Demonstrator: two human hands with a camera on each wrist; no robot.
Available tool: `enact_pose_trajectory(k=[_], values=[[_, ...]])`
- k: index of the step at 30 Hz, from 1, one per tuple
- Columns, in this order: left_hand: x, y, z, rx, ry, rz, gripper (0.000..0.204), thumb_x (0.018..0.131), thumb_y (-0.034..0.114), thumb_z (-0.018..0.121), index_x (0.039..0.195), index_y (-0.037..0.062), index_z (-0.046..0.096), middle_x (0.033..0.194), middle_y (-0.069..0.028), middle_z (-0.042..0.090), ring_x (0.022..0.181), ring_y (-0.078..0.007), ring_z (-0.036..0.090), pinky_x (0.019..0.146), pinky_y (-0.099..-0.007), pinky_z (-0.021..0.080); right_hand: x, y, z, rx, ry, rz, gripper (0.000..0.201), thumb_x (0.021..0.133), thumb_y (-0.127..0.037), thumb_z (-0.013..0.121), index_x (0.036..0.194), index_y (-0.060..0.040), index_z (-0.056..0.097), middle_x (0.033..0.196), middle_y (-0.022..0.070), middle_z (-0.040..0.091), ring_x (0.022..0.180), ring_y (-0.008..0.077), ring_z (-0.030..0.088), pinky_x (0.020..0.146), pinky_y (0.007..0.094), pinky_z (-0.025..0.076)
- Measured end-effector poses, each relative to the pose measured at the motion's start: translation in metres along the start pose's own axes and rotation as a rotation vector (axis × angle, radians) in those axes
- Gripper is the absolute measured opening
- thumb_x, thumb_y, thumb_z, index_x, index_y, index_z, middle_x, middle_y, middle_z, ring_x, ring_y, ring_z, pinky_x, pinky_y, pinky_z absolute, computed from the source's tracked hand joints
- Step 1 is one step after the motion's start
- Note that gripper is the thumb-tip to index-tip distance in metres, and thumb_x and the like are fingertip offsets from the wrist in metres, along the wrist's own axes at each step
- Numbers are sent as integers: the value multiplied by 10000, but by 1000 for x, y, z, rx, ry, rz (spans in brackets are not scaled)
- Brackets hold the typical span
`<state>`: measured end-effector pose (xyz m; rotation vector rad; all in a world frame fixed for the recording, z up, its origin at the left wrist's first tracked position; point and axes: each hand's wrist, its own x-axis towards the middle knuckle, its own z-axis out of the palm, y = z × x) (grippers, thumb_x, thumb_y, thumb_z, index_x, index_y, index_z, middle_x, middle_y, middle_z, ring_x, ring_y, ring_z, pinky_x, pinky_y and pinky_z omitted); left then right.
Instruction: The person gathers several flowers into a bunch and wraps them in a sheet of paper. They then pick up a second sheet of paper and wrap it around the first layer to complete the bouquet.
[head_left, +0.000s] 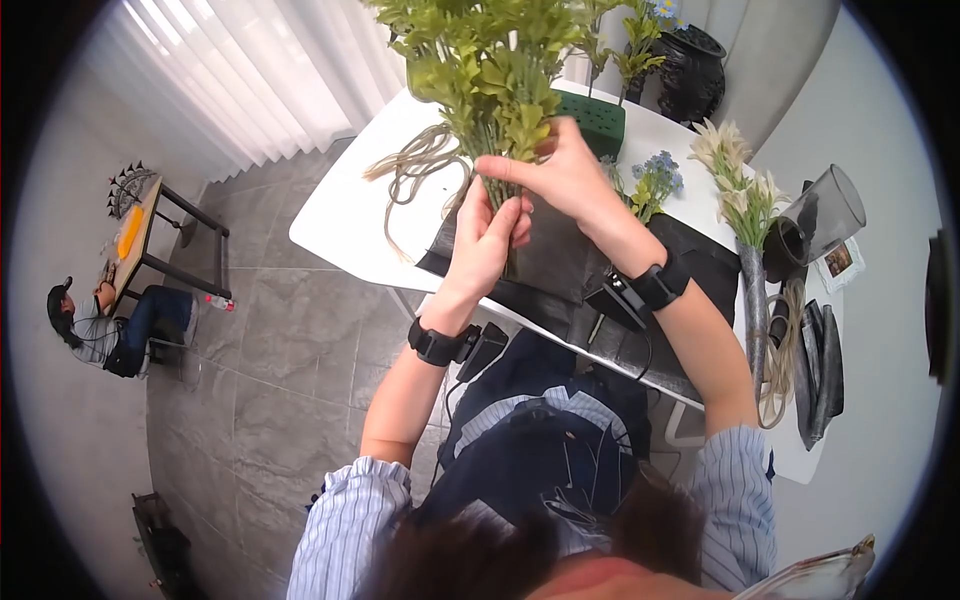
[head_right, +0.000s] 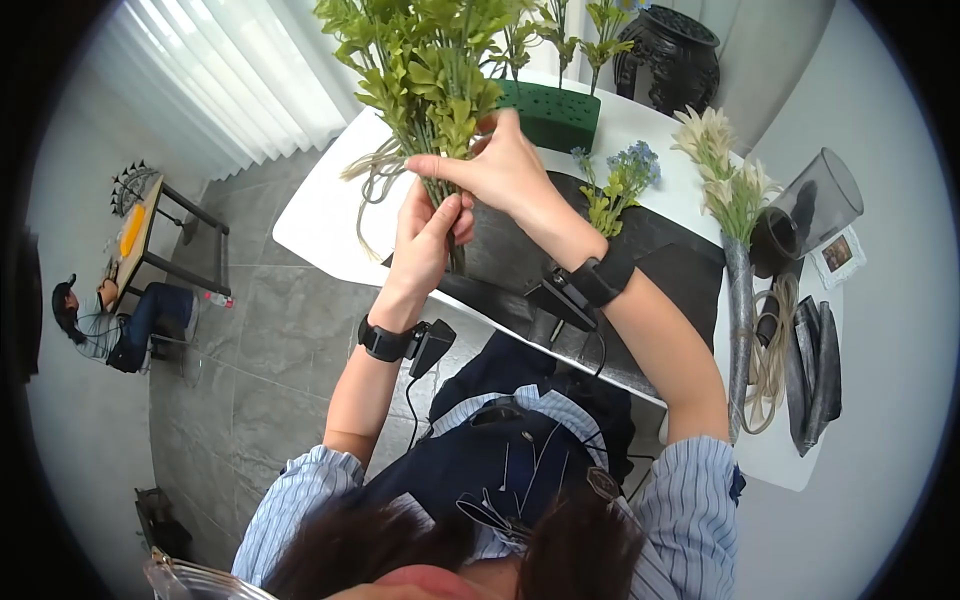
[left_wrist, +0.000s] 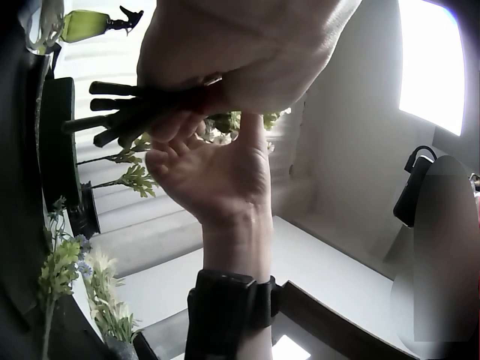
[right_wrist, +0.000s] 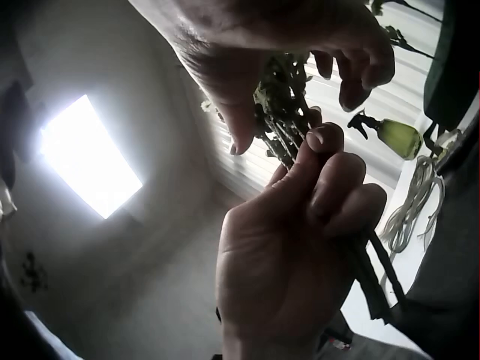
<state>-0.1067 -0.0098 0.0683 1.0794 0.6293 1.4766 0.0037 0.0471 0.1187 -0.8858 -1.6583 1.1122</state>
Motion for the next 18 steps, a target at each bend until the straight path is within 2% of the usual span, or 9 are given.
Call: enact_pose_trajectory(k=[1, 2, 5, 6, 9, 12, 15, 17, 18], values=[[-1, 2, 1, -12, -44, -20, 181, 906, 34, 408, 1086, 40, 396, 876, -39, 490, 585, -69, 403, 516, -206, 351, 0, 0, -1, 174, -76, 44, 473, 716, -311, 729, 957, 40, 524, 855, 138, 613, 595, 129, 600, 419, 247, 441], [-3, 6, 1, -24, -89, -44, 180, 905, 38, 412, 1085, 39, 397, 873, -39, 489, 586, -70, 403, 520, -210, 353, 1, -6, -9, 343, -277, 125, 452, 728, -300, 725, 991, 16, 537, 892, 102, 611, 568, 109, 584, 396, 202, 429], [-7, 12, -1, -19, -207, -101, 229, 907, 103, 441, 1116, 20, 399, 916, -81, 508, 628, -95, 425, 549, -230, 364, 9, -2, -16, 695, -480, 208, 476, 802, -242, 646, 1168, 9, 474, 1033, 126, 591, 784, 145, 597, 571, 245, 499], [-9, 16, 0, -18, -224, -128, 232, 906, 108, 445, 1116, 20, 405, 927, -93, 517, 630, -97, 428, 555, -231, 367, 8, -3, -21, 730, -546, 241, 453, 822, -201, 618, 1193, 8, 463, 1032, 117, 594, 833, 147, 591, 651, 270, 510], [-13, 25, -3, -55, -306, -237, 207, 918, 113, 433, 1098, 10, 419, 937, -128, 569, 696, -110, 512, 617, -236, 430, 5, 0, -13, 679, -510, 168, 442, 826, -201, 617, 1186, 7, 471, 956, 102, 610, 829, 142, 594, 688, 277, 506], [-15, 36, -2, -64, -352, -346, 282, 924, 144, 440, 1160, -7, 405, 893, -126, 587, 802, -148, 573, 687, -265, 467, -3, -9, -6, 695, -438, 212, 389, 833, -207, 612, 1143, 6, 509, 862, 71, 613, 785, 140, 601, 682, 274, 507], [-26, 29, -4, -22, -335, -340, 325, 922, 183, 456, 1170, -20, 398, 879, -118, 589, 780, -165, 592, 679, -279, 484, -5, -18, 0, 663, -280, 202, 295, 814, -250, 646, 960, 3, 601, 718, 46, 604, 745, 139, 598, 681, 276, 500], [-35, 20, -5, 220, -225, -387, 417, 897, 304, 498, 1169, 7, 391, 843, -120, 575, 709, -201, 595, 651, -321, 501, -9, -21, -4, 729, -288, 223, 228, 803, -205, 661, 883, -4, 587, 686, 60, 602, 653, 141, 600, 597, 285, 511], [-36, 15, -5, 298, -282, -372, 466, 887, 384, 483, 1152, 8, 404, 829, -109, 572, 697, -212, 596, 640, -333, 506, -10, -21, -5, 773, -263, 149, 206, 807, -180, 655, 882, -6, 574, 679, 58, 593, 615, 134, 587, 556, 278, 501]])
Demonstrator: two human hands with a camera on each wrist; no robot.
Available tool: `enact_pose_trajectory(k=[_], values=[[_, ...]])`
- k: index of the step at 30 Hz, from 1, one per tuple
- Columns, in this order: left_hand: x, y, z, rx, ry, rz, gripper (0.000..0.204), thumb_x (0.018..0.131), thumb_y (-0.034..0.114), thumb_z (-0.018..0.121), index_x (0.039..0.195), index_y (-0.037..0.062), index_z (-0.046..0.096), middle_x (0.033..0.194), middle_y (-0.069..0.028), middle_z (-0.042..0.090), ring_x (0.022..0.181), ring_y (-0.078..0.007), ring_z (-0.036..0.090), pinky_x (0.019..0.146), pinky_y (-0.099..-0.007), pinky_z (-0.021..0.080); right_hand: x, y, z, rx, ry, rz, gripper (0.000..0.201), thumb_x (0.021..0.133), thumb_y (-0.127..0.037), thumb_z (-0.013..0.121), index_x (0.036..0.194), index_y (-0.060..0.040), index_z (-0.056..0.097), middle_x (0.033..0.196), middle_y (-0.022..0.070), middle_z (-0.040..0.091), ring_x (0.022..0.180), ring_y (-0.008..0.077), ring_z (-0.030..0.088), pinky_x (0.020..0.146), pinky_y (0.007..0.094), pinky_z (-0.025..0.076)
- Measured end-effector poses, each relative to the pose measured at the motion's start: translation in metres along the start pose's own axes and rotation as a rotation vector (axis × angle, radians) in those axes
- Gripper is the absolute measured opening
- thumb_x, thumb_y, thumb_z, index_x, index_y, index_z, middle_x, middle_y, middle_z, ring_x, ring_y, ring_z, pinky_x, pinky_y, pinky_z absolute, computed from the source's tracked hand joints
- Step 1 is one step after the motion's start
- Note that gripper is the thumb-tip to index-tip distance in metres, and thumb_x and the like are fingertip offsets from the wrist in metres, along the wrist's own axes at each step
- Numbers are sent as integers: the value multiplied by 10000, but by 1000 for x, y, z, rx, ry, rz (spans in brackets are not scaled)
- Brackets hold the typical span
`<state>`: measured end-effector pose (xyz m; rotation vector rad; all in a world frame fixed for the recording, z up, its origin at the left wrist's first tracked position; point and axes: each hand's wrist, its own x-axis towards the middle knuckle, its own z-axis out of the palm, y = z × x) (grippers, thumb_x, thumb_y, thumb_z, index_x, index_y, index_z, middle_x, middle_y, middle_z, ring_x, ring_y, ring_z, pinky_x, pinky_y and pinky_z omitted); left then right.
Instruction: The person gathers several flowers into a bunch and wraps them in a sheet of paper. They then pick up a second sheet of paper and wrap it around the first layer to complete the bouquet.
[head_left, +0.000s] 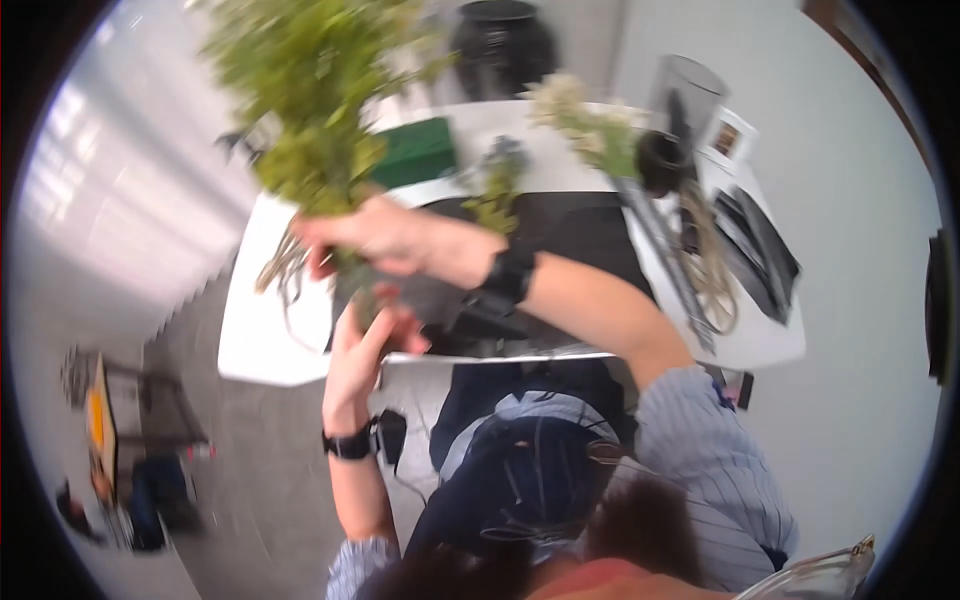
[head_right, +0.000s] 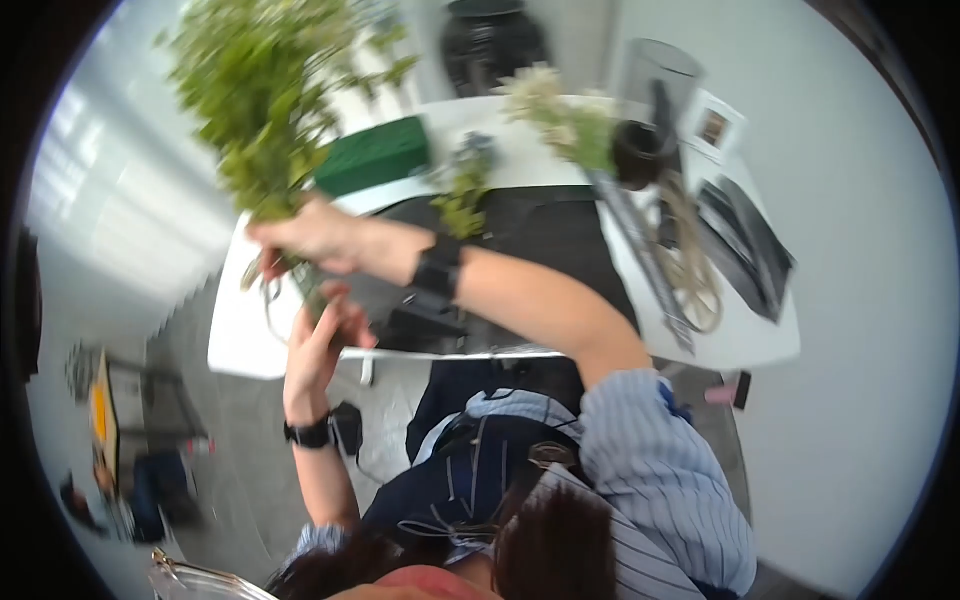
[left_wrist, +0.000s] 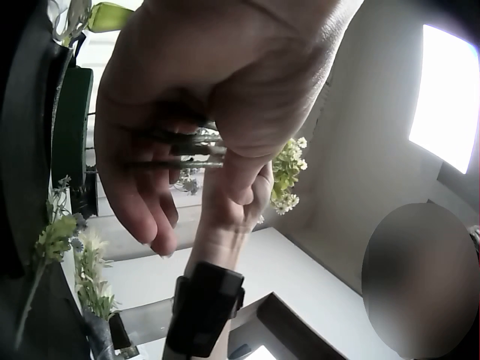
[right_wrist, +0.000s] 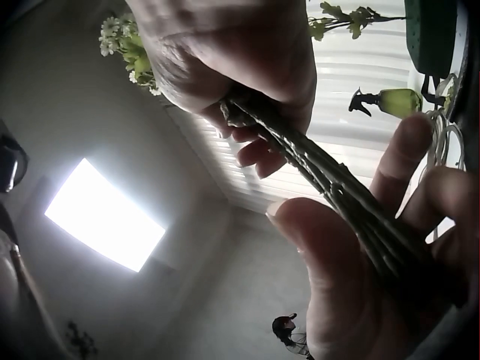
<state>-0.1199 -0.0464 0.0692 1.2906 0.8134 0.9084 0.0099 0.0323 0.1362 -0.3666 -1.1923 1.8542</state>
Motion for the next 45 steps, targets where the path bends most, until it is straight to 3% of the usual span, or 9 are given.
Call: enact_pose_trajectory(k=[4, 10, 14, 19, 21, 23, 35, 42, 45], values=[[8, -30, 11, -534, 89, 20, 739, 805, 687, 337, 985, -7, 514, 823, -115, 580, 751, -270, 604, 689, -400, 518, -5, -3, -2, -37, 4, -267, 130, 814, -87, 624, 877, -12, 538, 650, 18, 535, 522, 89, 531, 458, 235, 457], [23, -15, 38, -1238, 396, -190, 624, 833, 465, 531, 1116, -84, 446, 1043, -209, 515, 1109, -348, 433, 1016, -495, 310, -21, -4, 4, -96, 132, -273, 117, 767, -53, 646, 832, 9, 571, 606, 26, 554, 488, 88, 517, 439, 224, 431], [26, -26, 34, -1378, 68, -106, 623, 861, 462, 479, 1129, -99, 439, 1130, -195, 522, 1143, -345, 436, 1025, -459, 308, -32, -9, 0, -200, 110, -239, 149, 821, -79, 610, 926, 3, 543, 695, 22, 542, 560, 88, 497, 496, 231, 409], [23, -27, 37, -1346, -94, -185, 866, 784, 683, 387, 1255, -42, 350, 1202, -289, 422, 1180, -410, 382, 1019, -494, 280, -36, -6, -7, 10, 116, -161, 124, 858, -105, 579, 926, -40, 497, 657, -16, 448, 533, 75, 428, 469, 218, 346], [22, -30, 25, -1037, -271, -5, 938, 748, 751, 332, 1274, -25, 328, 1173, -291, 461, 1145, -418, 426, 1013, -475, 291, -39, -6, -13, 50, 110, -151, 119, 862, -125, 579, 901, -58, 488, 635, -25, 417, 524, 71, 410, 465, 218, 339], [21, -25, 15, -487, -79, 133, 986, 736, 779, 283, 1272, -48, 317, 1173, -293, 473, 1124, -398, 458, 985, -460, 321, -40, -8, -15, 27, 131, -142, 118, 867, -138, 573, 894, -64, 484, 627, -27, 405, 521, 76, 403, 464, 220, 338], [14, 20, 23, -1319, -230, 133, 884, 822, 668, 284, 1363, -23, 178, 1412, -287, 102, 1336, -356, 100, 1077, -500, 87, -55, -33, -25, 28, 126, -119, 131, 872, -163, 567, 908, -55, 503, 626, -20, 408, 527, 69, 385, 470, 207, 314], [24, 17, 20, -1281, -133, 359, 734, 811, 632, 381, 1389, 210, 222, 1437, -220, 115, 1329, -321, 153, 1052, -555, 105, -67, -19, -19, -202, 296, -61, 224, 759, 16, 632, 924, -39, 491, 661, -19, 460, 498, 51, 392, 435, 204, 293], [37, 24, 19, -1146, -1, 420, 747, 767, 707, 370, 1371, 286, 245, 1428, -159, 199, 1298, -284, 229, 1031, -505, 185, -62, 13, -10, -545, 327, -301, 282, 691, 10, 701, 884, -51, 504, 674, -30, 466, 515, 48, 405, 442, 193, 304]])
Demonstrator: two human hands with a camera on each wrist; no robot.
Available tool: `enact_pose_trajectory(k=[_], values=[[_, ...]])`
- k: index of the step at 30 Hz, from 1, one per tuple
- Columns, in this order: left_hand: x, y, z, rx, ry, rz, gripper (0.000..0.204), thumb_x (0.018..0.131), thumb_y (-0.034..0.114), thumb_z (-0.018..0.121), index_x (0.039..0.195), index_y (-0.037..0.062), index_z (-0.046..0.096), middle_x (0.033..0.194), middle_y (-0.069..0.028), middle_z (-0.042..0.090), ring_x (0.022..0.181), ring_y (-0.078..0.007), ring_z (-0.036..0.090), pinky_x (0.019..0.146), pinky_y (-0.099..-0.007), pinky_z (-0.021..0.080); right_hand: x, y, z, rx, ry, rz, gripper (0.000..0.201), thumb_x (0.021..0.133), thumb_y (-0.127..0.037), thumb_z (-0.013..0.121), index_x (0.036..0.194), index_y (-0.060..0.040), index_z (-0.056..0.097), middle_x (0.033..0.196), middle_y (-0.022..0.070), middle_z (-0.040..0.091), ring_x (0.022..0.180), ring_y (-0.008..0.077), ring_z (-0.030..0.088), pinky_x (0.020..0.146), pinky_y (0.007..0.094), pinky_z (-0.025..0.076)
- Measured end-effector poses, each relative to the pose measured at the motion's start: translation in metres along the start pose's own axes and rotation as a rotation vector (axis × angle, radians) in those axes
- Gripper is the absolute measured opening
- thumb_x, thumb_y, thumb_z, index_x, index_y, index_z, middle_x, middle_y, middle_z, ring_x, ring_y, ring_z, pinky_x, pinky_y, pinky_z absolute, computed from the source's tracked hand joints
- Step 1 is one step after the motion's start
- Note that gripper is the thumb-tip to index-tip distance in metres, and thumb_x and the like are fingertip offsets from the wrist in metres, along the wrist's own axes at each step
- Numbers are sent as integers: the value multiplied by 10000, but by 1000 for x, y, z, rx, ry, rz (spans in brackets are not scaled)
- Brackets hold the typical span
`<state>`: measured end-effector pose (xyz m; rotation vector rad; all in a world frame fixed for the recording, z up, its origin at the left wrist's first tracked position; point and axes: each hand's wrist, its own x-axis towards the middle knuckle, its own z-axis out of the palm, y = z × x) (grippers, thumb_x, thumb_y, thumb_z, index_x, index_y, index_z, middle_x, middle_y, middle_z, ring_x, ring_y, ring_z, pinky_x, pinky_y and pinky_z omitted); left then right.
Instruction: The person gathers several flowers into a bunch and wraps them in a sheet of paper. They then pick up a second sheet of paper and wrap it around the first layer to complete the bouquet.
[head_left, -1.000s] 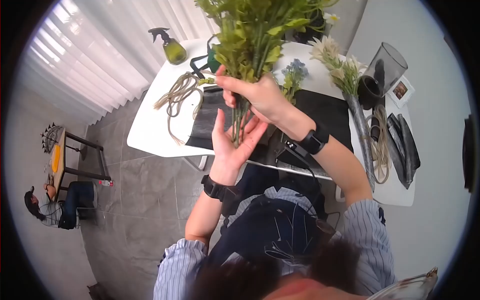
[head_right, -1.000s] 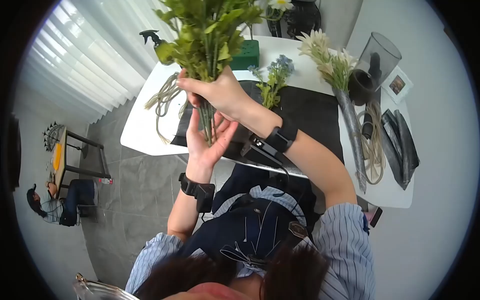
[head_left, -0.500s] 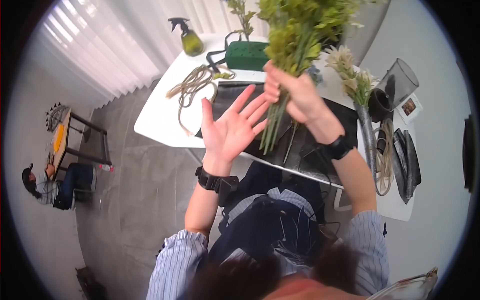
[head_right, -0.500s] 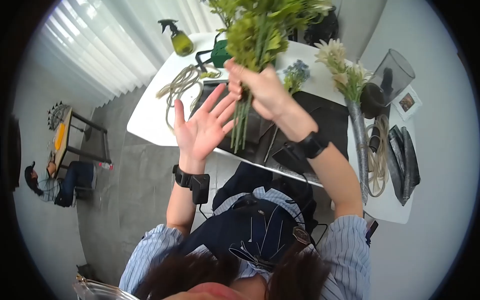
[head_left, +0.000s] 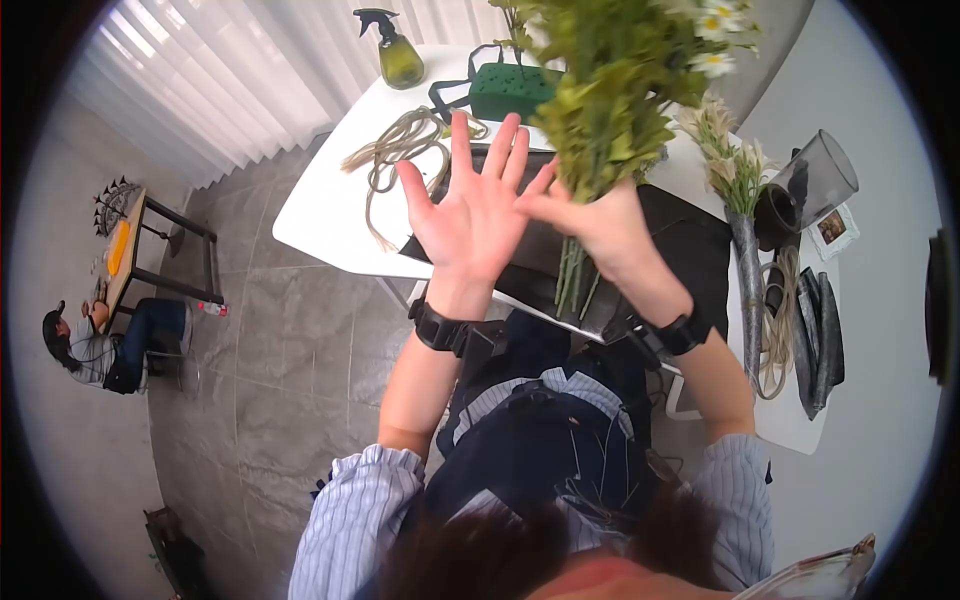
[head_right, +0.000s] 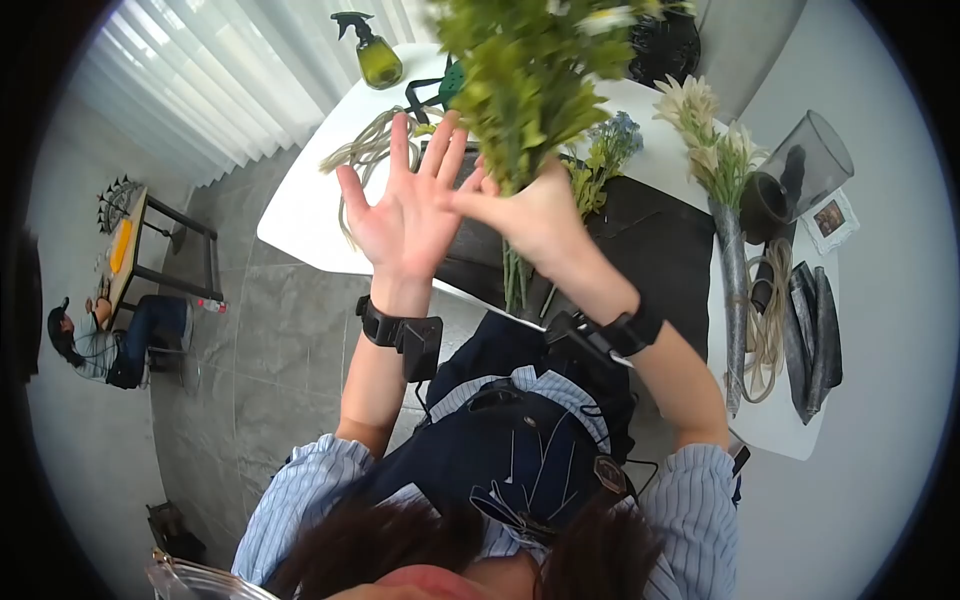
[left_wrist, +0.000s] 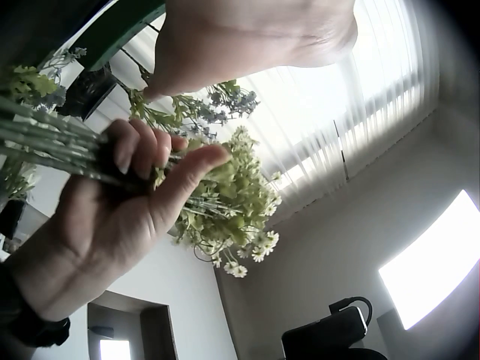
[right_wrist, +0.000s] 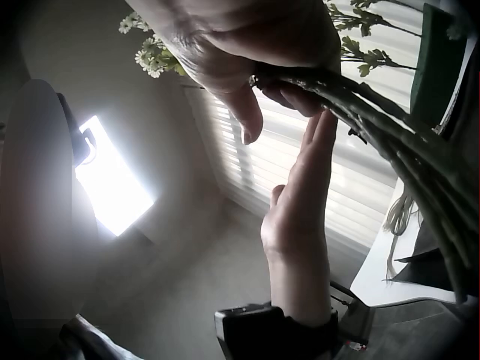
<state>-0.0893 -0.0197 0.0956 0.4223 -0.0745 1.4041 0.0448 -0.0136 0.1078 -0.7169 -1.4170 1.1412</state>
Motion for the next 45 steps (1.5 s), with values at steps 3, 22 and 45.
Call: enact_pose_trajectory(k=[3, 22, 45], values=[[10, 1, 13, 7, -42, 81, 748, 761, 687, 419, 1358, 263, 268, 1420, -175, 201, 1300, -312, 220, 1028, -511, 206, 5, 8, 4, 0, 50, 9, 280, 686, -13, 719, 864, -55, 507, 673, -36, 465, 508, 46, 399, 425, 202, 308], [22, -30, -18, 1067, -32, -353, 482, 731, 17, 603, 1160, -22, 385, 965, -75, 552, 854, -112, 550, 698, -252, 479, 26, 20, -18, 100, -34, 273, 306, 885, -310, 537, 797, -25, 607, 765, 36, 602, 702, 102, 555, 645, 241, 447], [-70, 27, -70, 1201, 602, 148, 237, 878, 143, 556, 698, 81, 414, 445, 43, 367, 366, -33, 332, 348, -213, 244, -22, 62, -102, -1197, 101, 430, 441, 747, -371, 648, 765, 68, 606, 690, 242, 603, 692, 388, 611, 608, 430, 502]])
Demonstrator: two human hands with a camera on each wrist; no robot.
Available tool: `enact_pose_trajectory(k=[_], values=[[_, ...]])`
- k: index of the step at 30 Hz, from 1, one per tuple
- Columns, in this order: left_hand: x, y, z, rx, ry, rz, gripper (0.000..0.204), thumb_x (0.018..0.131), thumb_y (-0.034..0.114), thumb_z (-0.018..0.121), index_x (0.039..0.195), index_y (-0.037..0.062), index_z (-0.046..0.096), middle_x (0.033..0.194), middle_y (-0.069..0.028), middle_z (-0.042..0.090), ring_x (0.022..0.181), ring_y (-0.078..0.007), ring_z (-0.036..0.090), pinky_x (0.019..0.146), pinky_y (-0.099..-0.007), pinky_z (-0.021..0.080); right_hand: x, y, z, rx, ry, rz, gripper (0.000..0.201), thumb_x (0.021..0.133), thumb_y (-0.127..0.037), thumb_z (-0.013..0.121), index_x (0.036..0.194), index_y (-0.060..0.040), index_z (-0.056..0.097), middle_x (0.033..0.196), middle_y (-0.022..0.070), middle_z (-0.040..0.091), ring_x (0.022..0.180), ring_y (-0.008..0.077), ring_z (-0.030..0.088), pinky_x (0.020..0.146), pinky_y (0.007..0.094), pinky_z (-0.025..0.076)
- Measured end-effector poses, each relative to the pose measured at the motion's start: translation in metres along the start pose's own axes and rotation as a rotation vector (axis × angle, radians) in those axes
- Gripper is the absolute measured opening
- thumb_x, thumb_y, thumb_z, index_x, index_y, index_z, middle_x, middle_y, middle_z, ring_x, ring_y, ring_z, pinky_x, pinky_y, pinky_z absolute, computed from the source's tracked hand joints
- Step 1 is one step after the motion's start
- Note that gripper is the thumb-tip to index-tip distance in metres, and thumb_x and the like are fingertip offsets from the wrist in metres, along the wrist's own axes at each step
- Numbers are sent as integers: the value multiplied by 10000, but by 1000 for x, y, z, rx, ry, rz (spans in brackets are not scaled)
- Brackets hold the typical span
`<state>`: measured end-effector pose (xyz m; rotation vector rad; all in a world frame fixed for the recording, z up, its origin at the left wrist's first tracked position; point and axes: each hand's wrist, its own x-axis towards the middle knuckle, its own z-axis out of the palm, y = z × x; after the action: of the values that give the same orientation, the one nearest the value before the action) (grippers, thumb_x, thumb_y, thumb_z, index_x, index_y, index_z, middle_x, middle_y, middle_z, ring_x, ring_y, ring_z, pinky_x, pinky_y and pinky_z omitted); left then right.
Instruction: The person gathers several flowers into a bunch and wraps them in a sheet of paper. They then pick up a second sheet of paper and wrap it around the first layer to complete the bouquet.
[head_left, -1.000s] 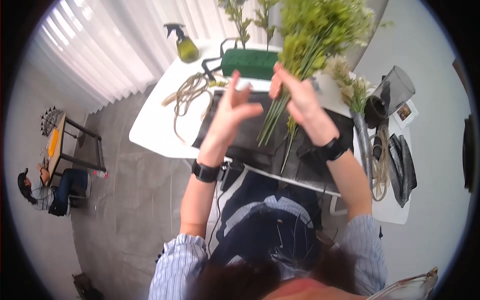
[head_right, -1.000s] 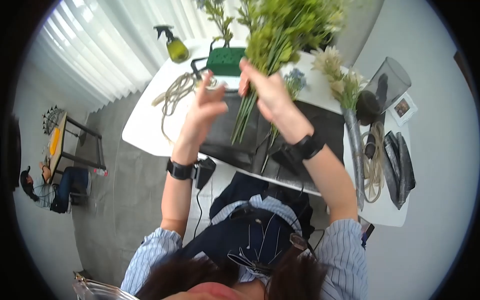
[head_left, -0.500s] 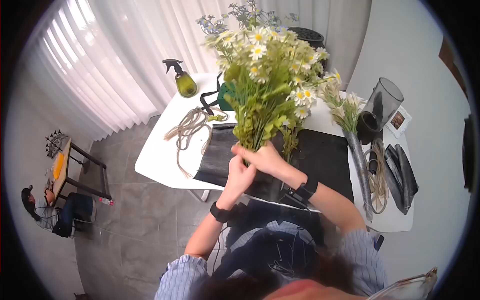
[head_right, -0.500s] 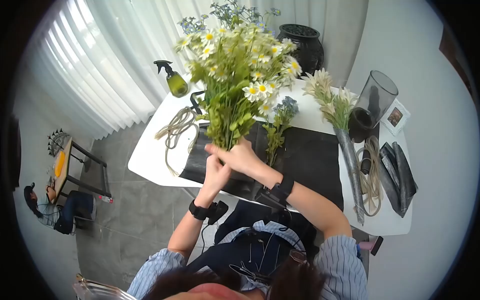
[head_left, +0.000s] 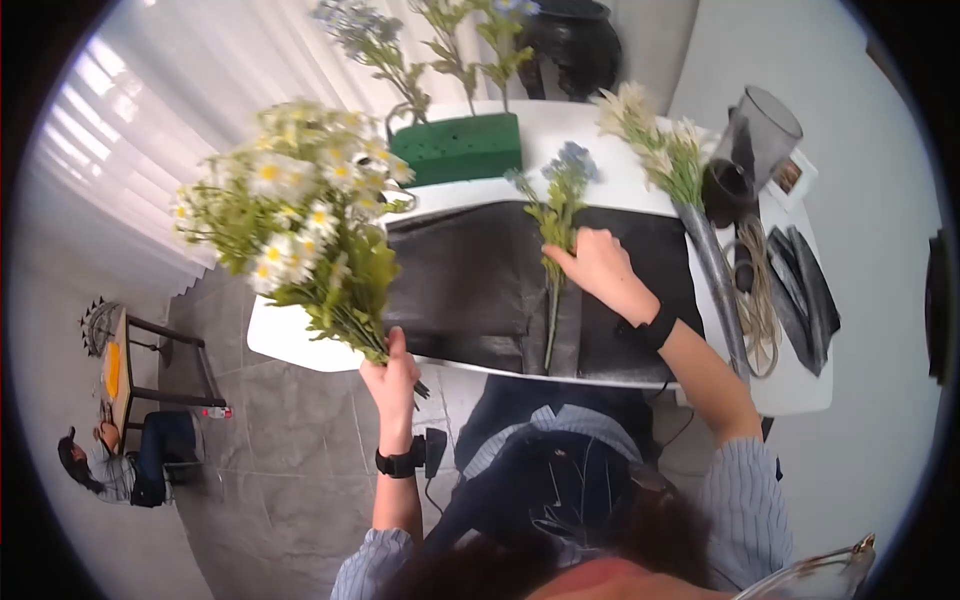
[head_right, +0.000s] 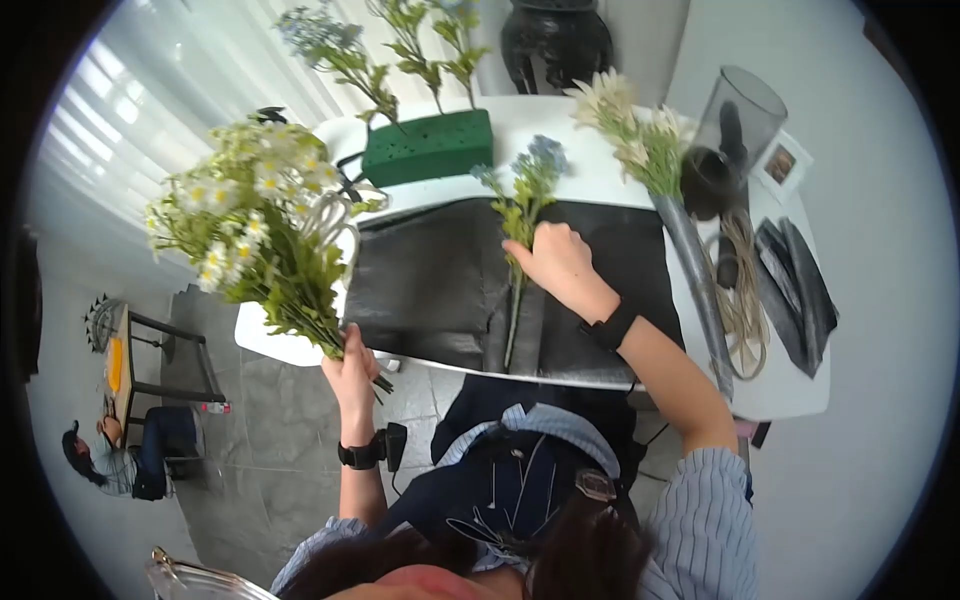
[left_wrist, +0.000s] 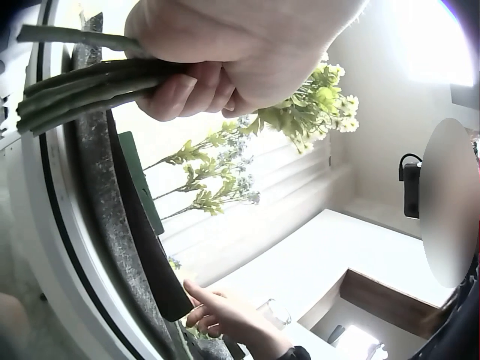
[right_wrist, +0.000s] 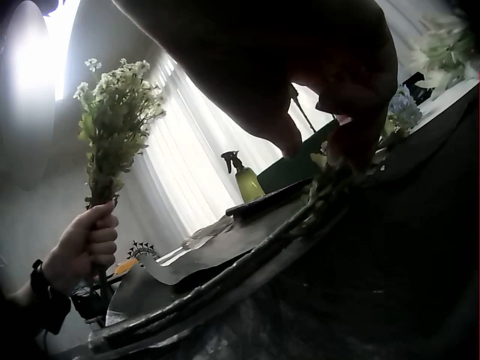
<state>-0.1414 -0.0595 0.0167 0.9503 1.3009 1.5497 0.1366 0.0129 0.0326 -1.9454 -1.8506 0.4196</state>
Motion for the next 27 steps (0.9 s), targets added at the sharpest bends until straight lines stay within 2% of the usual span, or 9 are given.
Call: enact_pose_trajectory(k=[3, 5, 8, 11, 15, 19, 21, 23, 27], values=[[-4, 1, 0, 22, 43, 8, 295, 871, 146, 561, 625, 86, 410, 434, 42, 366, 359, -42, 336, 345, -221, 257, 21, 3, 19, -8, -102, -22, 477, 698, -381, 682, 758, 86, 610, 752, 263, 607, 781, 391, 608, 661, 444, 505], [-4, -2, -5, -34, 63, 0, 261, 877, 143, 545, 666, 87, 403, 439, 47, 336, 347, -41, 299, 338, -222, 227, 38, 34, 50, 156, -71, -102, 417, 692, -336, 689, 717, 73, 609, 687, 225, 617, 678, 335, 636, 598, 401, 517], [-3, -3, -11, -72, 91, -7, 209, 888, 129, 516, 735, 94, 378, 449, 63, 266, 334, -38, 227, 329, -227, 166, 30, 15, 16, 390, -217, 202, 334, 716, -262, 684, 714, 59, 592, 580, 148, 605, 508, 223, 619, 466, 329, 491], [-2, -4, -19, -150, 97, -30, 228, 875, 156, 559, 721, 61, 420, 439, 49, 336, 342, -40, 297, 334, -223, 221, 18, 10, 2, 666, -197, 263, 211, 763, -165, 667, 755, 13, 554, 527, 39, 551, 385, 80, 504, 327, 225, 350], [-2, -5, -20, -187, 54, -57, 233, 874, 155, 561, 718, 62, 414, 441, 49, 337, 340, -40, 294, 335, -219, 209, -2, 6, 0, 688, 7, 17, 213, 801, -150, 636, 837, 25, 520, 567, 69, 583, 427, 74, 522, 382, 222, 384], [0, -1, -8, -100, 44, -77, 254, 870, 169, 570, 665, 87, 445, 465, 53, 373, 350, -37, 326, 340, -221, 216, -12, -7, -6, 871, 47, -54, 155, 840, -99, 591, 896, 12, 498, 684, 60, 598, 471, 44, 492, 402, 198, 367], [3, -6, -6, 52, -25, -74, 244, 880, 146, 536, 685, 96, 397, 448, 51, 328, 340, -46, 295, 334, -224, 200, -12, -21, -19, 970, 26, -100, 140, 853, -79, 570, 928, 11, 493, 729, 53, 596, 486, 32, 471, 408, 187, 356], [3, 4, 6, -4, -110, -172, 238, 866, 184, 576, 682, 91, 458, 480, 65, 380, 381, -33, 355, 354, -210, 233, -14, -38, -34, 992, 39, -97, 168, 863, -77, 555, 980, 20, 483, 734, 26, 569, 485, 26, 448, 427, 175, 351], [7, 18, 25, -232, -388, -285, 250, 906, 164, 492, 698, 100, 368, 481, 52, 246, 364, -49, 227, 355, -230, 157, -11, -48, -40, 1041, 41, -188, 178, 866, -89, 554, 981, 19, 470, 779, 30, 547, 521, 27, 451, 455, 172, 358]])
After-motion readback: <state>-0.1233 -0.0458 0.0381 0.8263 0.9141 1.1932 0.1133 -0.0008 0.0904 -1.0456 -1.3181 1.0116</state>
